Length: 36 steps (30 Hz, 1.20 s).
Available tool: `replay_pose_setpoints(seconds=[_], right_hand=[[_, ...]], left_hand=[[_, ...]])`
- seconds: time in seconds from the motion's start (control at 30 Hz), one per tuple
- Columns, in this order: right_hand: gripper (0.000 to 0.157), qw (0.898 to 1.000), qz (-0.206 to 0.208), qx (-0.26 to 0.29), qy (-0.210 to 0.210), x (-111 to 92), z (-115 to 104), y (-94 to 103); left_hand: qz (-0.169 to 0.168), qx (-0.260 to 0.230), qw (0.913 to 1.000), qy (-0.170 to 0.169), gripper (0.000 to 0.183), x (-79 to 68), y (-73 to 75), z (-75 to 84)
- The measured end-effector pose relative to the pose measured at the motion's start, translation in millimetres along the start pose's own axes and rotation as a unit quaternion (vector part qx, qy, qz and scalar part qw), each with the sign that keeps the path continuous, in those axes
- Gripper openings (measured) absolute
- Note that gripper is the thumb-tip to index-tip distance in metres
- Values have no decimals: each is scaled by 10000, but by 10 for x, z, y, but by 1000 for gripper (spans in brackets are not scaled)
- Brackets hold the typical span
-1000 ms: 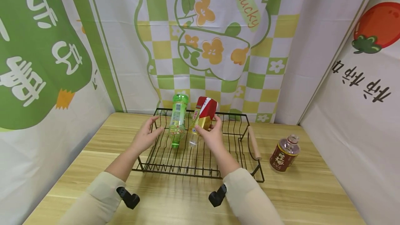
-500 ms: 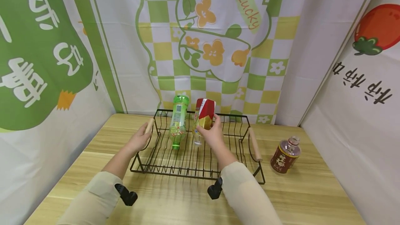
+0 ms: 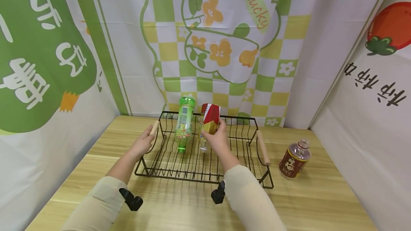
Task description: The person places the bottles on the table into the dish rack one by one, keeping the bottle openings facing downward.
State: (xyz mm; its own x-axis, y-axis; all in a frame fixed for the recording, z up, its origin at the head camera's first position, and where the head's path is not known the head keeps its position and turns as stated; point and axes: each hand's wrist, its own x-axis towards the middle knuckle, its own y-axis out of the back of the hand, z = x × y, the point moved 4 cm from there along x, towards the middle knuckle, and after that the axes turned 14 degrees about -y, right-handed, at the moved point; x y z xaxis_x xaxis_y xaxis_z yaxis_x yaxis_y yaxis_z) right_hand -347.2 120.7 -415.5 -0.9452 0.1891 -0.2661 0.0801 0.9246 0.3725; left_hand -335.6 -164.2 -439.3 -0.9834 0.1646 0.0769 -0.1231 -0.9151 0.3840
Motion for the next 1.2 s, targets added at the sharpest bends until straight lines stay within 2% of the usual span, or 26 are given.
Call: replay_pose_setpoints(seconds=[0.6,1.2], right_hand=[[88,9997,58,-240,11,28,73,-12],[89,9981,15,-616,24,89,98,-29]], left_hand=[[21,14,9999,-125,59,13,6,-19],[22,62,9999,-108,58,8,4,-21]])
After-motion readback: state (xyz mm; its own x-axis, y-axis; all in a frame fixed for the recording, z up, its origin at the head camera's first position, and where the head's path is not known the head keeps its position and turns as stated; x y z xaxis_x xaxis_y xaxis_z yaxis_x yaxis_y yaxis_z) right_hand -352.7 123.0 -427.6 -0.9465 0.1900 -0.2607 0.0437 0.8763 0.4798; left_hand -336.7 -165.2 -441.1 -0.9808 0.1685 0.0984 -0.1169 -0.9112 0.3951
